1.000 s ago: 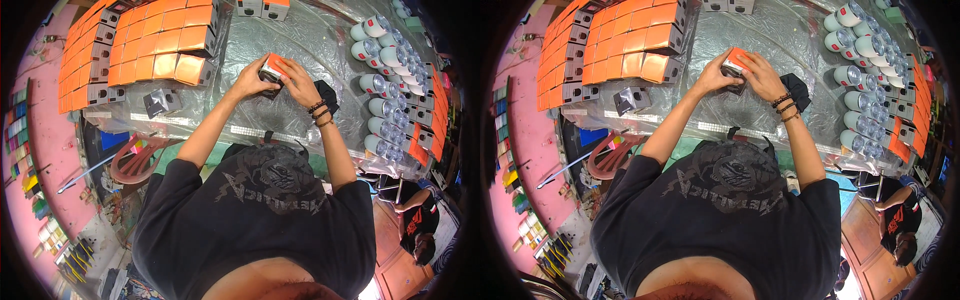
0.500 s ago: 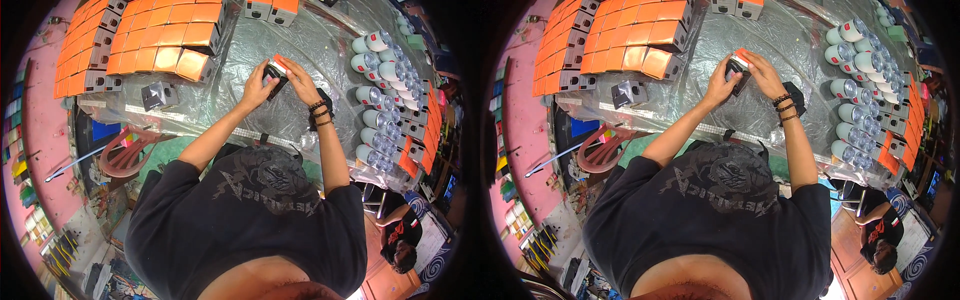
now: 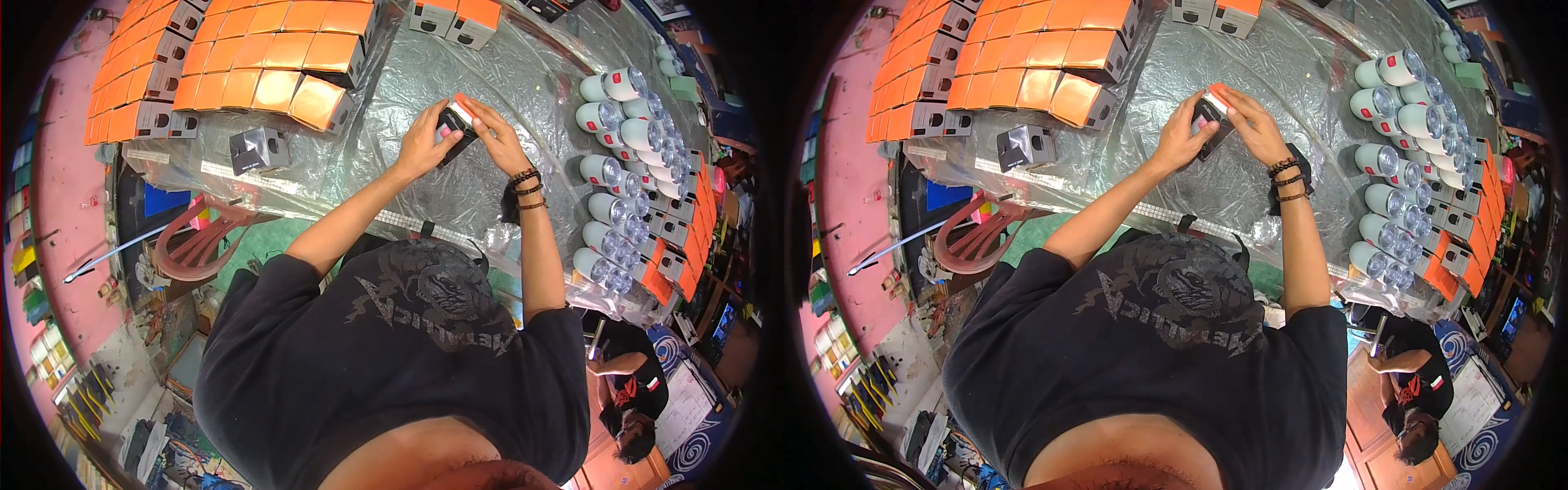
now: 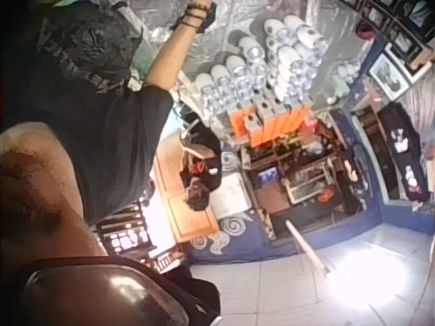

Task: The recorder is packing white ceramic mugs into individual cardboard boxes.

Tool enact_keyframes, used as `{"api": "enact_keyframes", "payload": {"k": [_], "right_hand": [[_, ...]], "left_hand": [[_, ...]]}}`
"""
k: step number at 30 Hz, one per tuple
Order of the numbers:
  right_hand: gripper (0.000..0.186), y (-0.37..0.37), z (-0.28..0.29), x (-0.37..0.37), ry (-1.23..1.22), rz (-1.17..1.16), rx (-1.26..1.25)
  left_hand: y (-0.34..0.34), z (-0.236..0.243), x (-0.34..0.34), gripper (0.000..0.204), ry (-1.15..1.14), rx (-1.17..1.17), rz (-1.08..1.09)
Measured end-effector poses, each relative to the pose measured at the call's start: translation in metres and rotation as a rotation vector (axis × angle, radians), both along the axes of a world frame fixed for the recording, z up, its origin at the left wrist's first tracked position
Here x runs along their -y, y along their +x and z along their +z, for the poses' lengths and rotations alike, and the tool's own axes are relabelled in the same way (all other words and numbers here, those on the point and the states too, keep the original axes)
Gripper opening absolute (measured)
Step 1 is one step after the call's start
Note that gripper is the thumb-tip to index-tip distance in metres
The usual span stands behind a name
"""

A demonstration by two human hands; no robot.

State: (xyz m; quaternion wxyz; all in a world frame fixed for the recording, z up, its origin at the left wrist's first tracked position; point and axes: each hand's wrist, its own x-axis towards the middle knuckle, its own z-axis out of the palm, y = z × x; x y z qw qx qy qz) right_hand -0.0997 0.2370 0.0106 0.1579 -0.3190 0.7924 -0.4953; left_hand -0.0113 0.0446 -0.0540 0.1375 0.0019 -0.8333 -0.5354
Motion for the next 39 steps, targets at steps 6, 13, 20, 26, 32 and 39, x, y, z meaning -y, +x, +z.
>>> {"api": "enact_keyframes", "payload": {"k": [6, 13, 20, 26, 32, 39], "right_hand": [[0.044, -0.002, -0.001, -0.008, 0.071, 0.042, 0.02], [0.045, -0.005, -0.007, -0.01, -0.062, 0.013, 0.256], [0.046, -0.001, 0.006, -0.006, 0.054, 0.051, 0.067], [0.045, 0.004, 0.008, -0.016, 0.013, -0.02, 0.096], [0.038, -0.006, -0.001, -0.024, -0.012, -0.08, 0.217], [0.053, -0.016, 0.015, -0.016, 0.101, 0.043, 0.168]], "left_hand": [[0.001, -0.001, 0.001, 0.079, -0.006, -0.001, -0.008], [-0.003, 0.007, 0.001, 0.086, 0.009, 0.046, -0.02], [-0.005, 0.025, -0.009, 0.124, -0.231, 0.115, 0.052], [-0.017, 0.025, -0.006, 0.125, -0.371, 0.173, 0.012], [-0.016, 0.022, 0.006, 0.124, -0.339, 0.127, -0.111], [-0.014, 0.015, 0.023, 0.076, -0.206, -0.016, -0.228]]}}
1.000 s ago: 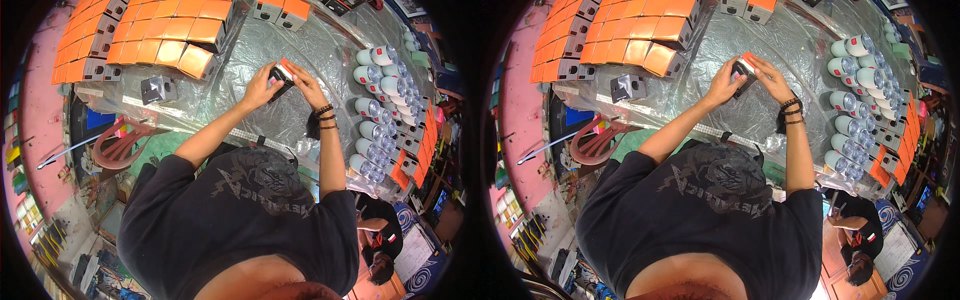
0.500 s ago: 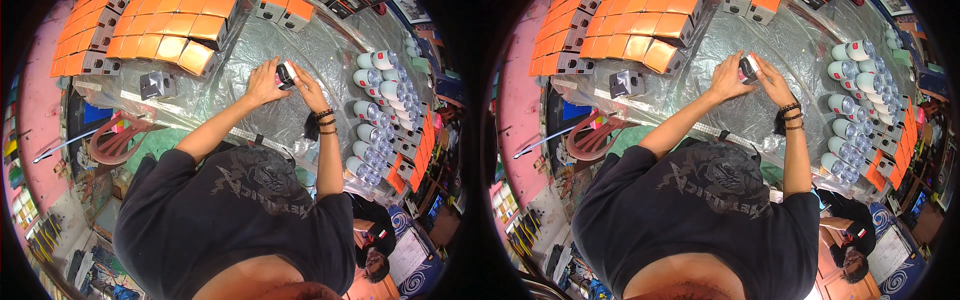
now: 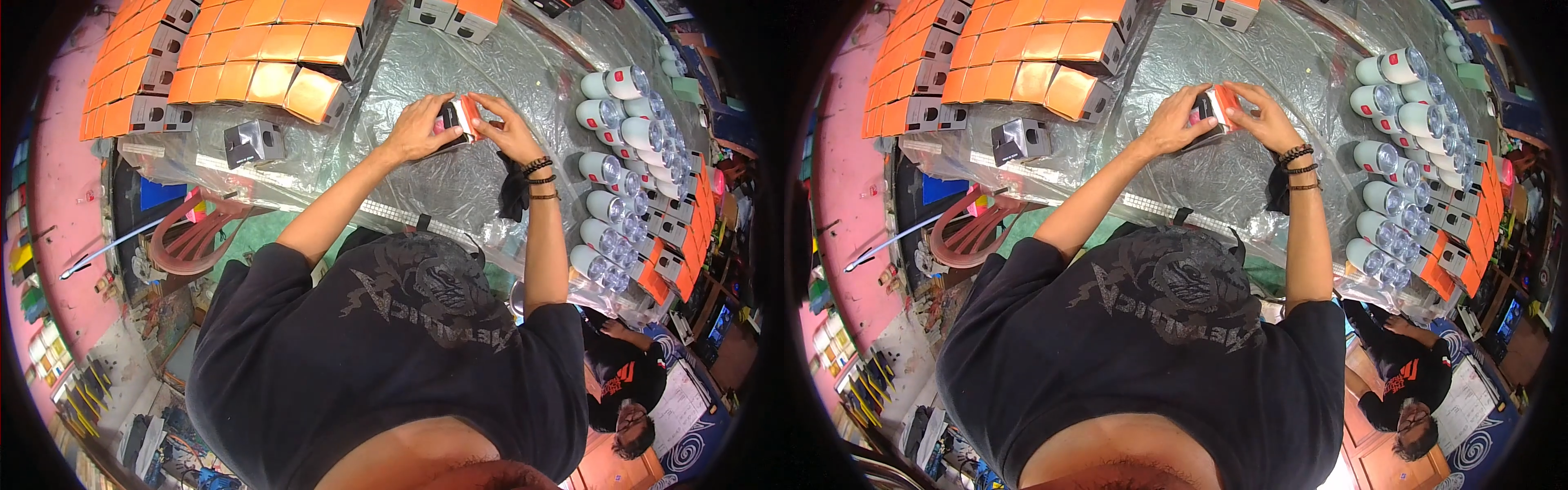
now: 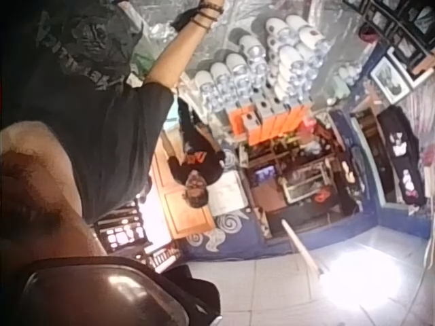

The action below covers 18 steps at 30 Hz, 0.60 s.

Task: The recorder is packing white ceramic mugs into individual cardboard boxes.

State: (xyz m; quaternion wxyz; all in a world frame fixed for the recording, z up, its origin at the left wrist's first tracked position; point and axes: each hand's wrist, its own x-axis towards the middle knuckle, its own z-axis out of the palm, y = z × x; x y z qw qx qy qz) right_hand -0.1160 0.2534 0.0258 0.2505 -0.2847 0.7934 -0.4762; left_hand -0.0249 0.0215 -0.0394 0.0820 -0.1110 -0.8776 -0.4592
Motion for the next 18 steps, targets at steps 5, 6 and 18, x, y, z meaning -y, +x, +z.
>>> {"api": "enact_keyframes", "payload": {"k": [5, 6, 18], "right_hand": [[0.055, -0.007, 0.005, 0.003, -0.007, 0.119, 0.028], [0.054, -0.009, 0.004, 0.004, -0.003, 0.118, 0.065], [0.046, -0.02, -0.006, 0.007, -0.097, 0.135, 0.142]], "left_hand": [[0.004, 0.001, 0.0, 0.077, -0.023, 0.064, 0.022], [0.004, 0.002, 0.0, 0.077, -0.011, 0.053, 0.025], [0.003, 0.013, 0.005, 0.084, -0.029, 0.207, -0.013]]}}
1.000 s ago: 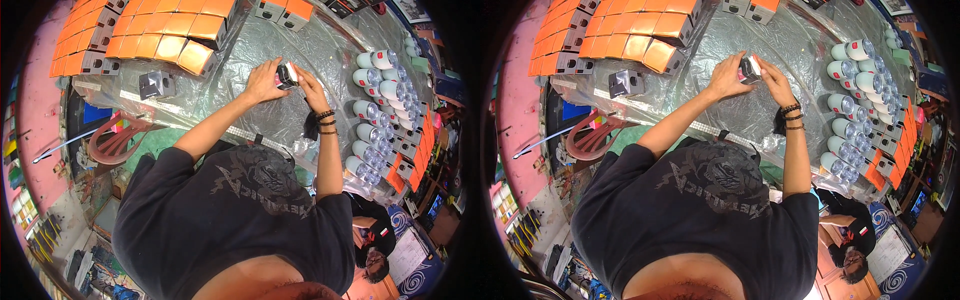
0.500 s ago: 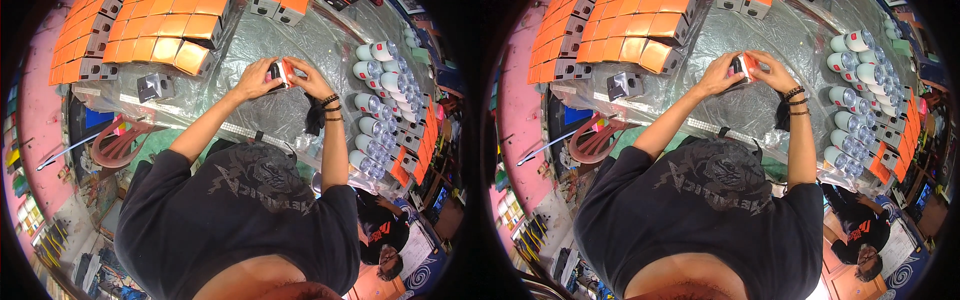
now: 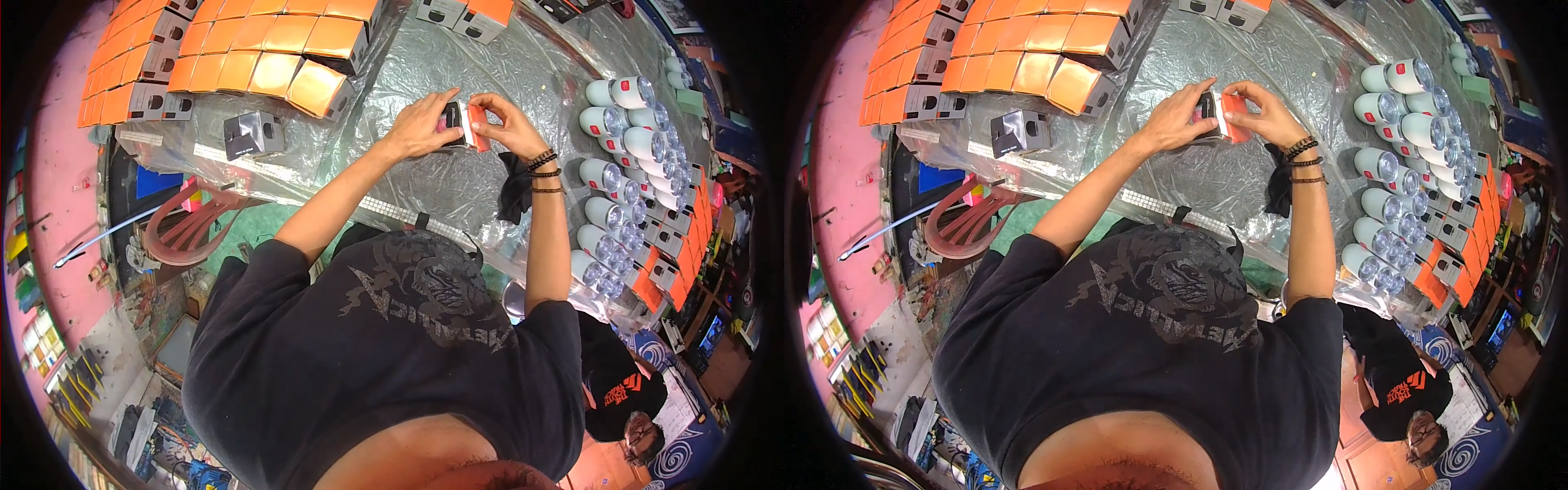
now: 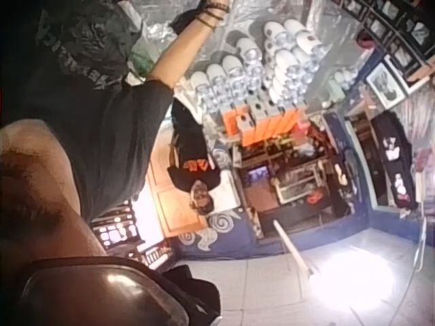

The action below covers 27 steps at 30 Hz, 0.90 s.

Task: The recorder is packing white ceramic mugs into individual cardboard boxes.

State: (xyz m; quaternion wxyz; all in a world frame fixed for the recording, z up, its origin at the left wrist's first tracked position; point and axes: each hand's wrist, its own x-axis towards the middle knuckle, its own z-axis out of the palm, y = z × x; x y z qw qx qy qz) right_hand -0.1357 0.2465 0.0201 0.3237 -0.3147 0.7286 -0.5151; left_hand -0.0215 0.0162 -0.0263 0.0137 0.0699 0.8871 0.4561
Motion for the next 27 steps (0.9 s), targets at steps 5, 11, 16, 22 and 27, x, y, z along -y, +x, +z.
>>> {"api": "enact_keyframes", "payload": {"k": [5, 11, 16, 22, 27], "right_hand": [[0.046, 0.005, 0.005, 0.004, 0.054, -0.028, -0.051], [0.049, 0.011, 0.016, 0.011, 0.136, -0.037, -0.088], [0.041, 0.007, 0.019, 0.011, 0.275, 0.023, -0.12], [0.033, -0.008, 0.012, 0.01, 0.226, 0.072, -0.19], [0.03, -0.009, 0.0, 0.012, 0.2, -0.004, -0.098]], "left_hand": [[0.0, 0.005, 0.003, 0.09, -0.031, 0.035, -0.034], [0.001, 0.003, 0.003, 0.093, 0.035, 0.018, -0.035], [0.0, 0.001, 0.002, 0.093, 0.056, 0.0, -0.024], [-0.003, 0.006, 0.001, 0.096, 0.024, 0.06, -0.088], [-0.003, 0.006, -0.001, 0.095, 0.008, 0.051, -0.09]]}}
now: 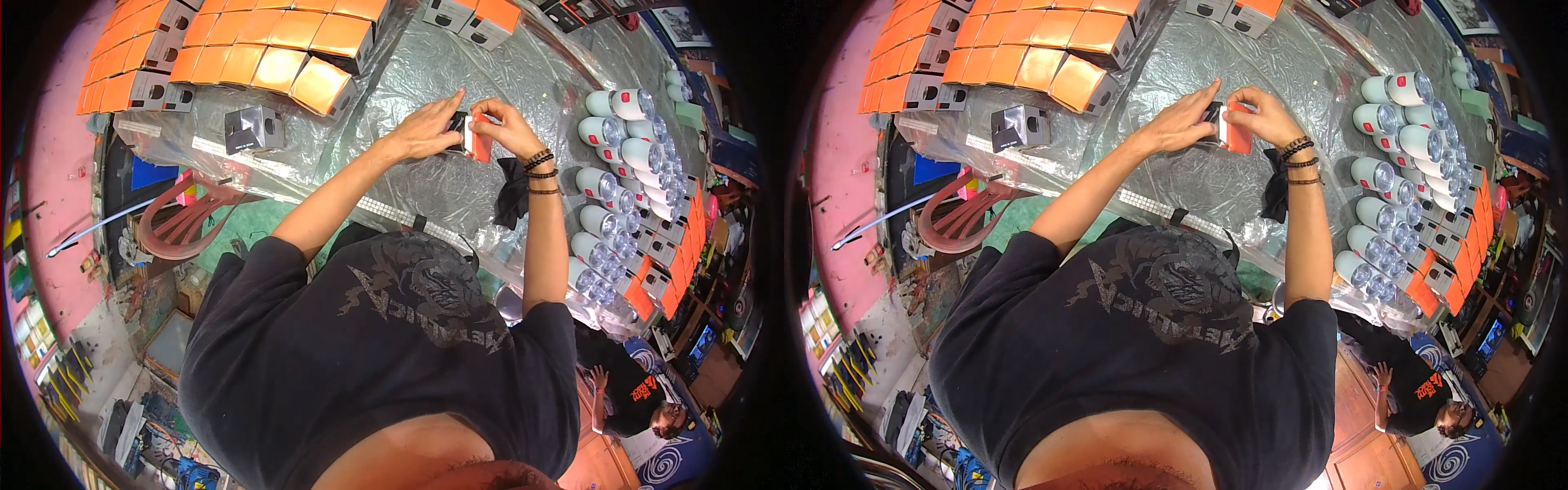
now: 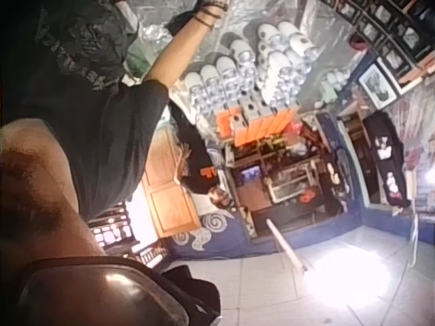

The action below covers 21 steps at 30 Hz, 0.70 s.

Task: The recorder is packing white ceramic mugs into individual cardboard boxes.

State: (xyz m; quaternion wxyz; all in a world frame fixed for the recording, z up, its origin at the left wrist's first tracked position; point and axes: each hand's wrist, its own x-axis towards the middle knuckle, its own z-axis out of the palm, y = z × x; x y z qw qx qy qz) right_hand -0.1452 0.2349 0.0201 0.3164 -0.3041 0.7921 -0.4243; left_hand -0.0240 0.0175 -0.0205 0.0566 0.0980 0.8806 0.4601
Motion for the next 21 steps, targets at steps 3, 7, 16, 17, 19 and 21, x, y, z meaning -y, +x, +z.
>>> {"api": "enact_keyframes", "payload": {"k": [3, 7, 16, 17, 19, 21], "right_hand": [[0.026, -0.001, -0.005, 0.0, 0.004, -0.024, 0.028], [0.024, -0.002, -0.006, -0.002, -0.04, -0.025, 0.066], [0.027, 0.006, 0.002, 0.001, -0.012, -0.021, 0.126], [0.027, 0.007, 0.003, 0.002, -0.009, -0.028, 0.136], [0.028, 0.009, 0.005, 0.003, 0.014, -0.06, 0.181], [0.029, 0.012, 0.004, 0.003, -0.023, -0.074, 0.148]], "left_hand": [[0.0, -0.002, -0.002, 0.094, 0.02, 0.007, 0.007], [-0.001, -0.002, -0.002, 0.092, 0.042, 0.032, 0.021], [-0.004, -0.005, 0.004, 0.092, 0.064, 0.031, -0.009], [-0.005, -0.005, 0.004, 0.093, 0.069, 0.04, -0.015], [-0.005, -0.005, 0.004, 0.094, 0.059, 0.034, -0.02], [-0.005, -0.005, 0.003, 0.095, 0.047, 0.027, -0.024]]}}
